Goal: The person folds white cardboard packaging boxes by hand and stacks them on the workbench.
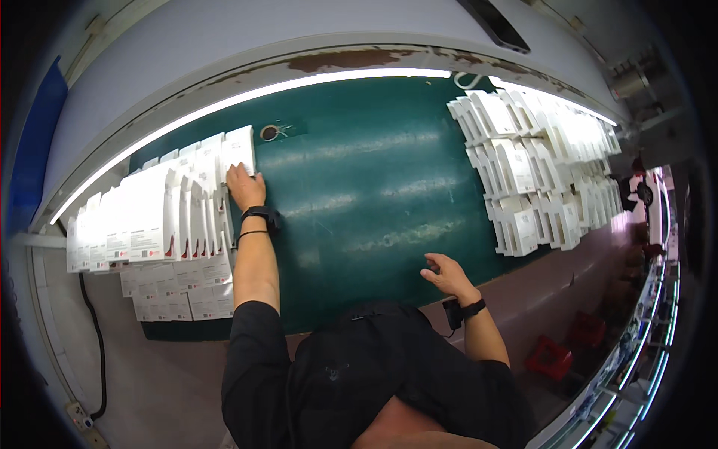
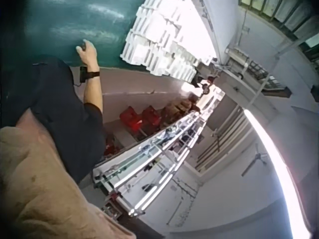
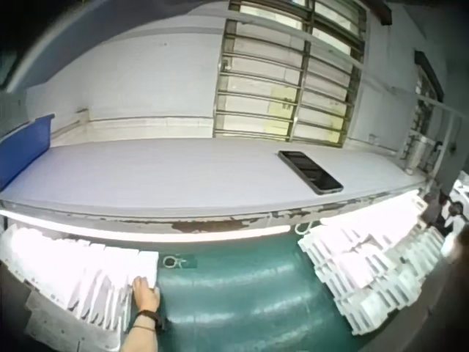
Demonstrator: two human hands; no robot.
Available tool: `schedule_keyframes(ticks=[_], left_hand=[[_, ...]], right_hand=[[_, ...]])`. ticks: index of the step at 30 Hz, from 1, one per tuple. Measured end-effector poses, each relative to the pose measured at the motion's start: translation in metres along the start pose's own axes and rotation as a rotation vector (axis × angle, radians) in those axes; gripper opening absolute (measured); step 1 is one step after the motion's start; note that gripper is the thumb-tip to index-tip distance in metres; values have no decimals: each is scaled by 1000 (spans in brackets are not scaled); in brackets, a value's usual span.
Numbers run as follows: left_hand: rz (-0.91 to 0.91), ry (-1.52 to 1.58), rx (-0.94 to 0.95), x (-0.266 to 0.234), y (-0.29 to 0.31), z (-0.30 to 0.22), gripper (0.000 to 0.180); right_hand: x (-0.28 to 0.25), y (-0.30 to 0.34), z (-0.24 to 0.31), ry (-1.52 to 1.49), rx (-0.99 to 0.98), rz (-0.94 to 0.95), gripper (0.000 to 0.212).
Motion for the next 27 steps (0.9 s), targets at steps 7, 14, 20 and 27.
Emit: schedule_keyframes(ticks=[7, 14, 20, 27], left_hand=[[-46, 141, 236, -41, 74, 6, 65], [151, 172, 193, -77, 189, 17, 62], [224, 200, 142, -99, 239, 18, 58], [280, 268, 41, -122, 270, 4, 51]], right_hand=[[-78, -4, -43, 91, 39, -255, 51], [-176, 13, -120, 159, 150, -698, 58], [-239, -12, -144, 388, 158, -907, 71], [-265, -57, -152, 546, 275, -815, 87]])
Point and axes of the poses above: each hand's wrist, its own y-axis away from the middle knuckle, its own x-axis out of the palm, z = x × y, the point moved 4 cm from there along -y, towards the middle knuckle, and after that the axes turned 10 degrees about -x, right-handed, at the moved point
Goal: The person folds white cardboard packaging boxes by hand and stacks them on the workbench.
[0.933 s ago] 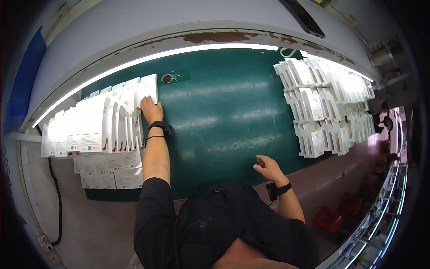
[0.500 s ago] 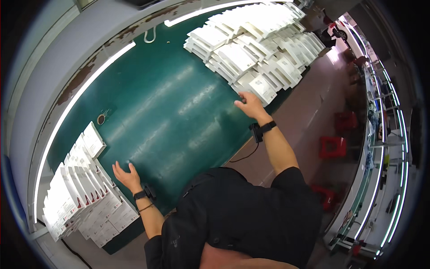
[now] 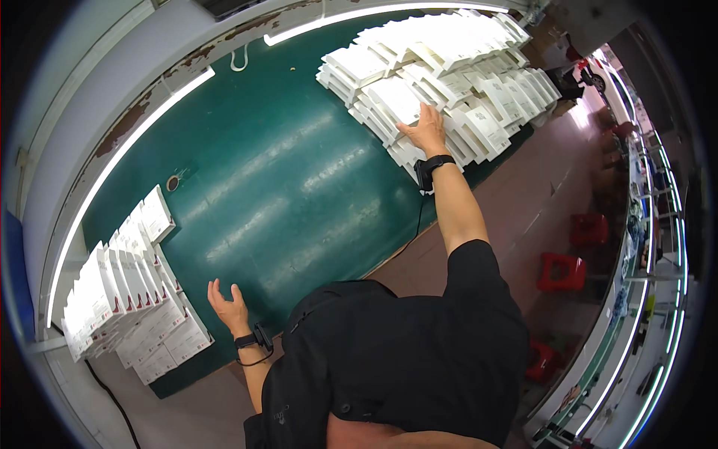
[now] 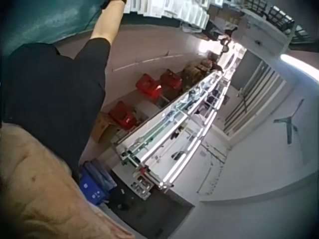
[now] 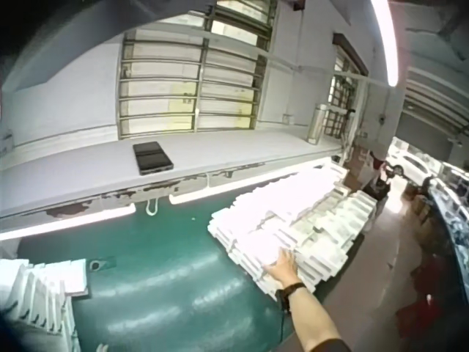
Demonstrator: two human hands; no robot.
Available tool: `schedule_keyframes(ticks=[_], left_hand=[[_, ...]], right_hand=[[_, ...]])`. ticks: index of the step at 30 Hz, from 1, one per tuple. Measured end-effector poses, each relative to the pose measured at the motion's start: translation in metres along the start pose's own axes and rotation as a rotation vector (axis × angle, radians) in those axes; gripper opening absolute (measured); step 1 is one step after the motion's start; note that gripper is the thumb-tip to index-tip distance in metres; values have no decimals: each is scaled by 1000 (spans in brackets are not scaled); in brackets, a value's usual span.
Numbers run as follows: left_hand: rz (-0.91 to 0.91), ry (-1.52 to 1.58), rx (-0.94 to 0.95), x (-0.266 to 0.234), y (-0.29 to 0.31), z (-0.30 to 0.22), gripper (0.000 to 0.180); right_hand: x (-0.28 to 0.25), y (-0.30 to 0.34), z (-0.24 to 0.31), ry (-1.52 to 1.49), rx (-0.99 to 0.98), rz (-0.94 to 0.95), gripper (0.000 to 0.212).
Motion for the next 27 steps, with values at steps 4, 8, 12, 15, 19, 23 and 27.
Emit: schedule_keyframes(ticks=[4, 8, 12, 15, 19, 23, 27], left_hand=[[3, 57, -75, -6, 19, -2, 48], [-9, 95, -144, -8, 31, -5, 45], [-52, 143, -161, -10, 40, -19, 43], [-14, 227, -185, -9, 40, -30, 44], [85, 468, -250, -4, 38, -49, 44], [260, 697, -263, 6, 34, -83, 42], [421, 816, -327, 32, 30, -91, 48]], right_hand=[[14, -11, -6, 22, 10, 89, 89], [25, -16, -21, 25, -42, 107, 90], [11, -23, -17, 11, -13, 251, 80], [-3, -13, -10, -52, -37, 82, 85], [-1, 36, 56, -287, -247, -14, 90], [6, 127, 182, -628, -482, 173, 89], [29, 201, 275, -735, -743, 268, 91]])
Point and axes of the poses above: each hand's wrist, its own y-axis away from the middle knuckle, its own x-axis out of the palm, z = x × y, the point moved 4 cm from there along -y, towards the middle knuckle, and after that the axes turned 10 degrees about -x, right-handed, at the moved point
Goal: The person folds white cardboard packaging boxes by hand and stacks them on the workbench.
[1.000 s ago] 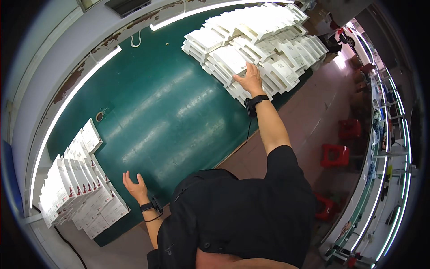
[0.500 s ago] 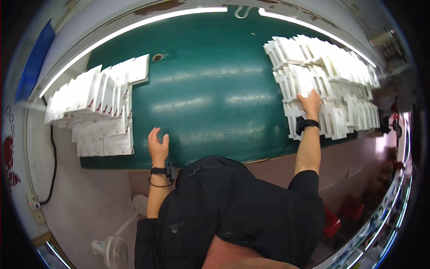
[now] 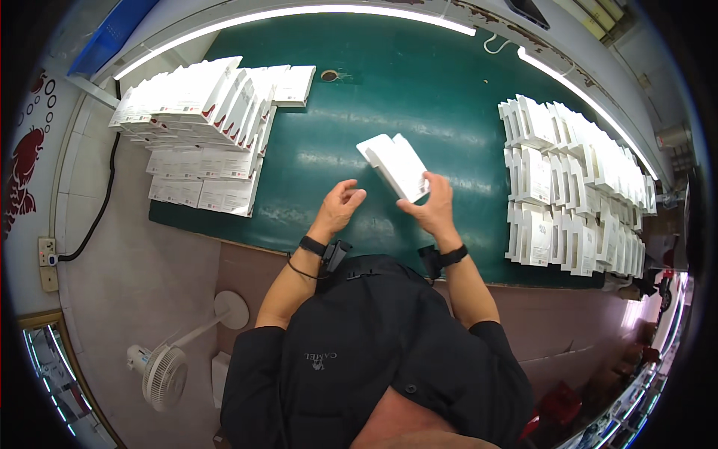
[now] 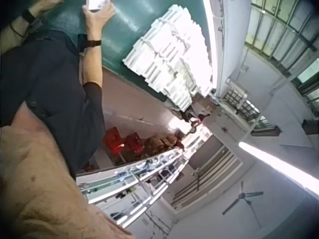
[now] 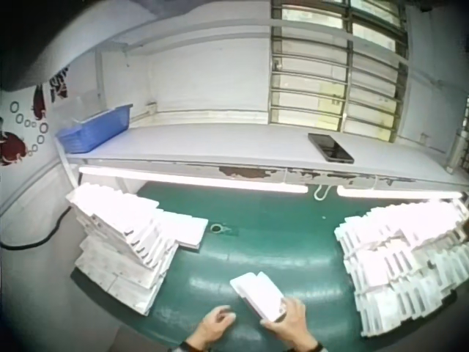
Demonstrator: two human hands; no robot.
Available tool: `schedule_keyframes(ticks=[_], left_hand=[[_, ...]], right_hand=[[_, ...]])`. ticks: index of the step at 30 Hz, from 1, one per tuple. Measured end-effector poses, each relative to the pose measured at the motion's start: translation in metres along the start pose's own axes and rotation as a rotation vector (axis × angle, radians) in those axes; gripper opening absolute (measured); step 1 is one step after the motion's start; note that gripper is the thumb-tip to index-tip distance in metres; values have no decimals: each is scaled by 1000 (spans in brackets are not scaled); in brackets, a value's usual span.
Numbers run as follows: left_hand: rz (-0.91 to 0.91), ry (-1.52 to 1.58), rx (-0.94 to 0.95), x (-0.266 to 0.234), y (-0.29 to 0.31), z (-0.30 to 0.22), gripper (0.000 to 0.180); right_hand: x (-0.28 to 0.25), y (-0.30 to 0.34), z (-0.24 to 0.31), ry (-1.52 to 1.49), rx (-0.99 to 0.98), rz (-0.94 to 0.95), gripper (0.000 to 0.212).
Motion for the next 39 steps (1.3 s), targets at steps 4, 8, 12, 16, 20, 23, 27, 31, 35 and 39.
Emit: schedule_keyframes(ticks=[4, 8, 12, 16, 20, 23, 27, 31, 35, 39], left_hand=[[29, 144, -131, 5, -3, 4, 53], [-111, 220, -167, -21, -15, 1, 57], [-360, -114, -62, -107, -73, 39, 59], [-608, -333, -37, -178, -111, 50, 61], [-767, -677, 84, -166, -106, 29, 65], [-778, -899, 126, -142, -96, 12, 66], [-659, -1203, 116, -118, -91, 5, 68], [-686, -1216, 137, -132, -114, 8, 66], [-690, -1221, 135, -147, -134, 5, 65], [-683, -1229, 130, -157, -144, 4, 64]], right_hand=[[49, 2, 37, 2, -75, 54, 91], [57, 5, 48, -133, -117, 195, 84], [45, 10, 35, -238, 0, 330, 75], [26, 31, 12, -275, 185, 372, 66], [10, 62, -18, -284, 359, 343, 59], [2, 86, -41, -320, 473, 296, 58], [-10, 110, -58, -393, 615, 211, 57], [-25, 119, -61, -379, 707, 159, 56], [-33, 131, -70, -364, 720, 125, 55], [-41, 140, -84, -357, 721, 83, 54]])
Point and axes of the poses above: each hand's wrist, its own y-axis away from the middle knuckle, its own x-axis out of the palm, z = x × y, the point moved 4 cm from there along -y, towards the middle knuckle, and after that the axes turned 10 degrees about -x, right-handed, at the moved point
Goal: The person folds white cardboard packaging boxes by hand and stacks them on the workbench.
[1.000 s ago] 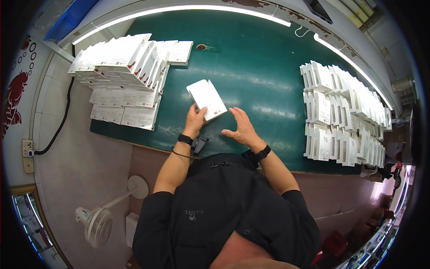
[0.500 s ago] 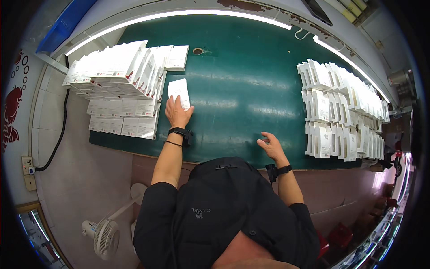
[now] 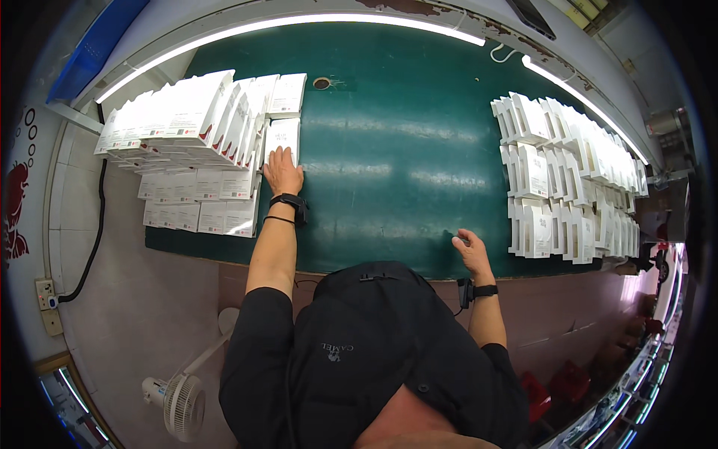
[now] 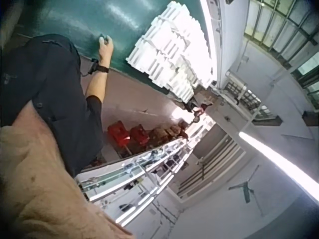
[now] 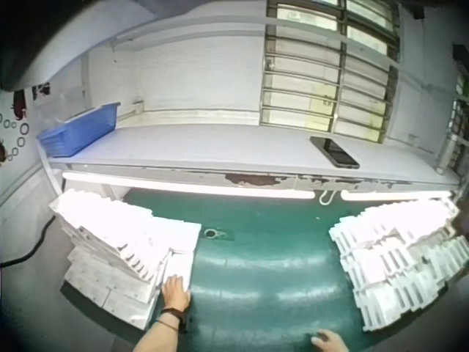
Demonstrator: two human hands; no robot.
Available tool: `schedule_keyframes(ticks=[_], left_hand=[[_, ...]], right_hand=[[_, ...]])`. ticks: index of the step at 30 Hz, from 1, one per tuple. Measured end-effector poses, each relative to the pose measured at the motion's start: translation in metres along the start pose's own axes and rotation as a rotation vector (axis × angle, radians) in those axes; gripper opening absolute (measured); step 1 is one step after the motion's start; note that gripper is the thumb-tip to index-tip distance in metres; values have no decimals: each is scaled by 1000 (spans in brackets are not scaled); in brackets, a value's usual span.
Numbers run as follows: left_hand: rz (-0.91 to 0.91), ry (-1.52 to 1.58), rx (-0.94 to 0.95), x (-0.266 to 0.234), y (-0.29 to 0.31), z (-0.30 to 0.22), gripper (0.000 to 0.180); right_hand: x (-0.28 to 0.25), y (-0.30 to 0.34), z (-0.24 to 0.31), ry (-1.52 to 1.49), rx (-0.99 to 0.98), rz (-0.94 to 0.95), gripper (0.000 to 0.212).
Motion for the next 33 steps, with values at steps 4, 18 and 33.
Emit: schedule_keyframes(ticks=[4, 18, 33], left_hand=[[-3, 4, 8, 3, -6, 4, 62], [-160, 107, 201, -7, 9, 14, 60], [-24, 323, 279, -20, 120, -17, 51]], right_hand=[[-10, -1, -9, -4, -6, -40, 53], [-134, -2, -18, 407, -9, -562, 49], [-226, 35, -22, 922, 389, -653, 71]])
Point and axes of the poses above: each hand's wrist, its own y-axis away from the middle knuckle, its own x-axis out of the palm, z = x × y, the point moved 4 cm from there along -y, towards the middle knuckle, and after that the axes turned 10 degrees about -x, right-handed, at the moved point
